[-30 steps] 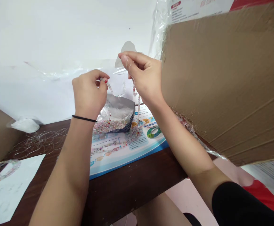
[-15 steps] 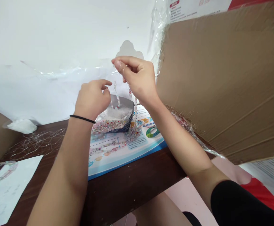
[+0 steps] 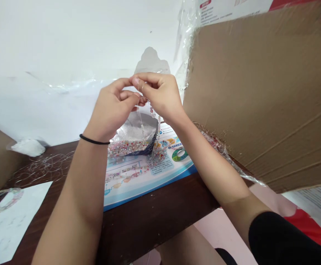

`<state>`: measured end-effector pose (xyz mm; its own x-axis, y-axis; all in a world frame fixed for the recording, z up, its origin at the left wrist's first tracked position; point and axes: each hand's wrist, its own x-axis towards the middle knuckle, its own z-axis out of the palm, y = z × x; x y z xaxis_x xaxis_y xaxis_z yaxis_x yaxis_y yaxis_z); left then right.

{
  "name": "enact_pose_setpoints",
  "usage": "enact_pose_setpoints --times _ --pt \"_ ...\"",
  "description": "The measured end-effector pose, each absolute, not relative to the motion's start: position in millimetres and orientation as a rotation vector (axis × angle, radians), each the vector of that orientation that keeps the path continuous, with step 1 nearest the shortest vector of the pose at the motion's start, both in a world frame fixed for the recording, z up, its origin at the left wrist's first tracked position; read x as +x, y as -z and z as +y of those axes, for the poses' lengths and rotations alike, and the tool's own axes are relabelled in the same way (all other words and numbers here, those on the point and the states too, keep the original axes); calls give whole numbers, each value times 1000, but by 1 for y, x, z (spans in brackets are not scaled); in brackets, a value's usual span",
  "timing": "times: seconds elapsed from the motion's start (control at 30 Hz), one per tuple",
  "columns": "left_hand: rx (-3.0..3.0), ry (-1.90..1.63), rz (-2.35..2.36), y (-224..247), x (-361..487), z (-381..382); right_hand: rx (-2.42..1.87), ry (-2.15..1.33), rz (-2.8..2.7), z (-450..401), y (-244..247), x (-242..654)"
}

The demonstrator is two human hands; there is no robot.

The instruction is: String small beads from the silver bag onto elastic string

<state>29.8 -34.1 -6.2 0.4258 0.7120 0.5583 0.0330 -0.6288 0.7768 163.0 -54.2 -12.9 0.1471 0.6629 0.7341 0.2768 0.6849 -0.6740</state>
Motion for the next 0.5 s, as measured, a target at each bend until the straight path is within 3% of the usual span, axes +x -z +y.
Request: enact_pose_setpoints --times 0.27,0.5 --pt "2283 -875 960 24 26 -14 -924 -58 -1200 -57 3 177" --pt "2371 -975 1155 21 23 -11 -812 -81 -1197 -56 1 182"
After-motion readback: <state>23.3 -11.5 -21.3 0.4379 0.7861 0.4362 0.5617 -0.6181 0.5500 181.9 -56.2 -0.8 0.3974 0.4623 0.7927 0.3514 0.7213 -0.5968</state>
